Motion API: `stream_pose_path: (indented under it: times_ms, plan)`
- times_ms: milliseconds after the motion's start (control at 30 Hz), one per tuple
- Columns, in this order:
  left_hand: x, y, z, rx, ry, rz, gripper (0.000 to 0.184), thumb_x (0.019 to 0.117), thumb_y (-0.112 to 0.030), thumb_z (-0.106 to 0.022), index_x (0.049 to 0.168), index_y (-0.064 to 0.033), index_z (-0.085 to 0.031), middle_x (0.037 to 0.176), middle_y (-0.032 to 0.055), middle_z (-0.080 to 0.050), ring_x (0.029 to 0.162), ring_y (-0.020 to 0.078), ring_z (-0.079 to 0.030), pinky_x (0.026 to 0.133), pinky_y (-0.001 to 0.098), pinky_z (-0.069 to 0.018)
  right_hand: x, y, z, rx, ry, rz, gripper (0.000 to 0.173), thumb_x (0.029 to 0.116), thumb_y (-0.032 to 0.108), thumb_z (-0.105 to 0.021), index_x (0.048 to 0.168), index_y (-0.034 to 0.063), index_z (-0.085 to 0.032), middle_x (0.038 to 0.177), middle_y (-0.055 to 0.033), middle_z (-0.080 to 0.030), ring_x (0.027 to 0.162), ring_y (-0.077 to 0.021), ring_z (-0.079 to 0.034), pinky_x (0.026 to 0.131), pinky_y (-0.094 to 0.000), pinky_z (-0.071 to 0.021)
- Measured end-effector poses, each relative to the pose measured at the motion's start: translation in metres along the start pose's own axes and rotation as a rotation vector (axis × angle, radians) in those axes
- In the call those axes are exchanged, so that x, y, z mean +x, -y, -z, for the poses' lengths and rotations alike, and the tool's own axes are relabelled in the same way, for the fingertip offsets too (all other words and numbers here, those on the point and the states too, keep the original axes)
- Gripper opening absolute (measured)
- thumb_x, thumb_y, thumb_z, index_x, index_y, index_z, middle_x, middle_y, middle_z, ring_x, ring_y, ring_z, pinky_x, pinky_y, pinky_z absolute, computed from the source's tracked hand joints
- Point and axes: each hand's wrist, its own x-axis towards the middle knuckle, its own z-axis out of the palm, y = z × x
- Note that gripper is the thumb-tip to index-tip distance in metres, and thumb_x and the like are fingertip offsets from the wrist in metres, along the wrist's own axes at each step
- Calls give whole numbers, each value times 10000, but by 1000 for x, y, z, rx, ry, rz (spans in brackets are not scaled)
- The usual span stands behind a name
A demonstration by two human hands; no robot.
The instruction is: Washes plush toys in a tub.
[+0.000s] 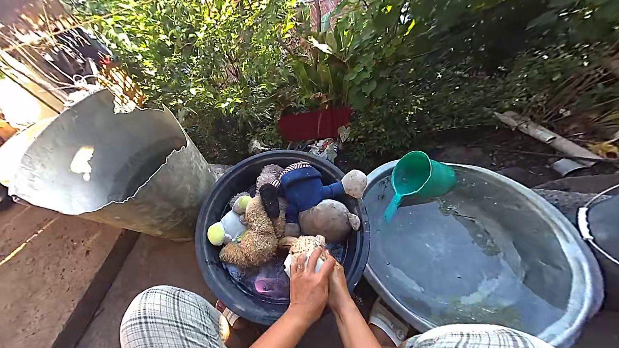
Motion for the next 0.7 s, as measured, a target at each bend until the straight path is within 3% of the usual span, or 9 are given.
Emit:
stream_pose_path:
  times_ms: [33, 100, 200, 300, 400, 467, 533, 600, 700]
  plan:
    - [-2, 6, -6, -3, -70, -64, 311, 964, -119, -598, 1193, -229, -779, 1374, 160, -660, 1191, 459, -640, 953, 641, -502, 2, 0, 0, 20, -1, -12, 344, 1110, 147, -336, 1107, -18, -637, 913, -57, -682, 852, -86, -664, 792, -270, -566]
    - [24, 12, 2, -86, 48, -24, 276, 1022, -167, -535, 1169, -170, -768, 1324, 176, -672, 1197, 449, -620, 992, 621, -484, 7, 0, -3, 33, -13, -45, 347, 1112, 177, -336, 1052, 16, -637, 845, -49, -679, 782, -102, -668, 724, -294, -575]
    - [87, 21, 22, -161, 378, 333, 362, 1085, -208, -410, 1316, -132, -679, 1335, 199, -628, 1287, 418, -543, 1065, 590, -435, 2, 2, -4, -17, -16, -119, 366, 1125, 222, -338, 1145, 6, -633, 921, -82, -685, 823, -131, -678, 747, -323, -586]
    - [107, 29, 16, -202, 427, 636, 381, 1094, -241, -398, 1398, -159, -611, 1453, 171, -566, 1381, 391, -491, 1107, 590, -408, 2, 4, -2, -32, -25, -134, 390, 1128, 231, -336, 1210, -16, -626, 989, -114, -686, 876, -152, -679, 787, -336, -580]
    - [43, 1, 10, -131, 253, 339, 396, 1069, -194, -404, 1380, -126, -639, 1489, 209, -539, 1354, 453, -503, 1090, 626, -405, 6, 4, 4, 36, -78, -134, 397, 1130, 264, -314, 1197, 9, -610, 943, -74, -681, 832, -106, -665, 746, -297, -568]
    - [-5, -13, -6, -88, 22, 84, 300, 1025, -171, -529, 1223, -157, -753, 1379, 212, -634, 1208, 474, -612, 989, 633, -482, 7, 7, 10, 42, -55, -94, 413, 1135, 234, -281, 1327, -21, -543, 1106, -85, -651, 959, -67, -626, 861, -249, -528]
    - [-9, -8, -14, -74, -146, -6, 240, 999, -174, -583, 1126, -152, -785, 1230, 198, -700, 1045, 440, -672, 875, 586, -538, 7, 10, 4, 76, -45, -86, 388, 1133, 214, -279, 1293, -13, -550, 1051, -66, -652, 919, -56, -632, 825, -231, -532]
    - [17, 0, 9, -174, -45, 223, 302, 1047, -198, -498, 1195, -87, -737, 1227, 227, -670, 1117, 435, -645, 920, 562, -541, 7, 11, -5, 140, -26, -114, 378, 1128, 231, -293, 1153, 22, -606, 900, -55, -692, 800, -93, -677, 716, -272, -575]
    - [54, 46, 38, -440, 77, 651, 359, 1092, -218, -413, 1335, -74, -634, 1344, 216, -595, 1257, 377, -583, 1025, 559, -493, -7, 24, -15, 91, 92, -94, 394, 1128, 221, -308, 1198, -7, -622, 969, -98, -718, 863, -148, -712, 763, -337, -611]
